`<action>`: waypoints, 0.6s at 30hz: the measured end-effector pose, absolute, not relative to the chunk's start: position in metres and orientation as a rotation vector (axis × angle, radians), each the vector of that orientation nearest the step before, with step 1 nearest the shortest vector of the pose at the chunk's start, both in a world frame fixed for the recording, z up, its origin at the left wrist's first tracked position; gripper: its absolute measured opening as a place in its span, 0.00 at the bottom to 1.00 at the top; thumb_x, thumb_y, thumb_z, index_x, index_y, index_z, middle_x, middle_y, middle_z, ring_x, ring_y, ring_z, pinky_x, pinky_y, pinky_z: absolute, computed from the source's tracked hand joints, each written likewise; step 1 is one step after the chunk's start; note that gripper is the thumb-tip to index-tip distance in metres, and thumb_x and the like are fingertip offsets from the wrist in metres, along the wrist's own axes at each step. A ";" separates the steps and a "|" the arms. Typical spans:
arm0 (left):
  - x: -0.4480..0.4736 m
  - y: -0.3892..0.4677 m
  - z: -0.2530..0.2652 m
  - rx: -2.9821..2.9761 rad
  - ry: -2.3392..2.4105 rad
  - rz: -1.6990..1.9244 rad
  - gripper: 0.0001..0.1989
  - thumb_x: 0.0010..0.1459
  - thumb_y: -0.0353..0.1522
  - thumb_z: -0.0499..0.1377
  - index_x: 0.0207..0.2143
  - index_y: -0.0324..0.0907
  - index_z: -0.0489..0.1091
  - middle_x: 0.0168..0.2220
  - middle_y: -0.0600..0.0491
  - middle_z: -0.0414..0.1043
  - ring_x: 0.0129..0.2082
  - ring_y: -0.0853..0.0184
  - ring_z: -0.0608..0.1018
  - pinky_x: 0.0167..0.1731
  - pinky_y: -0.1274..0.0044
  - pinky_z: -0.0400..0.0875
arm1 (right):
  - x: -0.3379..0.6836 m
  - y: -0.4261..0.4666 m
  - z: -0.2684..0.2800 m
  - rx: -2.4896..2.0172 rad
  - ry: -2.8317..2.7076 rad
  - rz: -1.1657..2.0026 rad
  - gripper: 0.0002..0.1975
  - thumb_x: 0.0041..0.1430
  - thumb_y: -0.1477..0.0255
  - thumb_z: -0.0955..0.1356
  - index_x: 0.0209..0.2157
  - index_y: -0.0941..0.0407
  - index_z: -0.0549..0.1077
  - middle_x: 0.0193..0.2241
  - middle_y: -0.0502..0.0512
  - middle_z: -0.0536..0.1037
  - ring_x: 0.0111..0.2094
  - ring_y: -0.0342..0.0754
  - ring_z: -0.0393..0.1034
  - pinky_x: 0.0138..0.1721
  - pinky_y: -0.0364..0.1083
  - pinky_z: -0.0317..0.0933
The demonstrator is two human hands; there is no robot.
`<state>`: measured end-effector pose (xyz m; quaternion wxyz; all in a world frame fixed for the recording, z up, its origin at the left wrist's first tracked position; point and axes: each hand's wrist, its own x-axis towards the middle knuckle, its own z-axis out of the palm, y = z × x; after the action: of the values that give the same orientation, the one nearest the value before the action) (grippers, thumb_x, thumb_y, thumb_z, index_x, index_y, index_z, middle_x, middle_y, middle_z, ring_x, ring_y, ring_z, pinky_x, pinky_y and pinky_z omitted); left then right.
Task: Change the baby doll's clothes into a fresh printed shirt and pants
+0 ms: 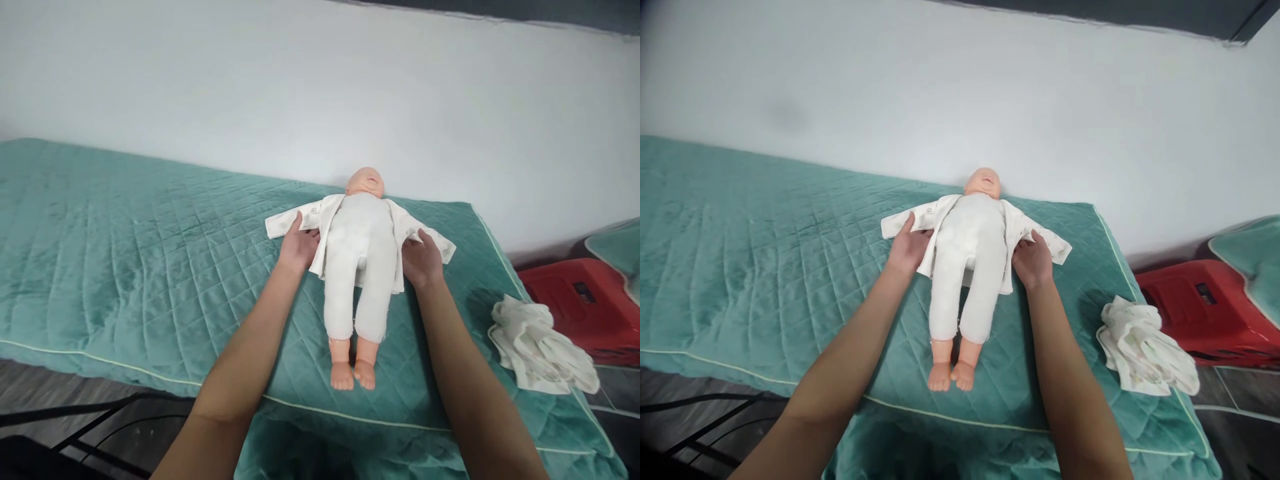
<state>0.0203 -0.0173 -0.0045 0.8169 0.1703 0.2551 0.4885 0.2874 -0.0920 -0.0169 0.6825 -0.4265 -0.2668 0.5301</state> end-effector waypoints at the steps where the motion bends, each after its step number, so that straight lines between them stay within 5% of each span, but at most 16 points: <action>1: 0.015 -0.013 -0.006 0.338 0.536 1.082 0.26 0.66 0.48 0.53 0.53 0.36 0.69 0.50 0.39 0.78 0.54 0.54 0.79 0.57 0.62 0.73 | 0.291 -0.090 -0.018 -0.939 -0.596 1.172 0.11 0.58 0.60 0.66 0.36 0.51 0.74 0.40 0.55 0.82 0.56 0.56 0.72 0.62 0.59 0.63; 8: -0.012 0.010 -0.012 0.271 0.583 1.383 0.19 0.69 0.45 0.51 0.50 0.41 0.70 0.56 0.43 0.74 0.58 0.60 0.76 0.55 0.68 0.75 | 0.315 -0.090 -0.023 -0.935 -0.746 1.115 0.16 0.61 0.58 0.63 0.40 0.52 0.76 0.46 0.59 0.81 0.59 0.57 0.69 0.61 0.65 0.61; 18: -0.023 0.026 -0.009 0.179 0.739 1.514 0.15 0.72 0.36 0.48 0.48 0.41 0.72 0.49 0.46 0.79 0.55 0.63 0.78 0.51 0.71 0.78 | 0.389 -0.087 -0.047 -0.990 -0.764 0.956 0.13 0.64 0.64 0.60 0.36 0.50 0.75 0.47 0.56 0.80 0.57 0.54 0.70 0.61 0.66 0.61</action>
<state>-0.0234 0.0258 -0.0095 0.6620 0.0791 0.3270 0.6698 0.3892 -0.0871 -0.0469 0.7059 -0.4453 -0.3437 0.4304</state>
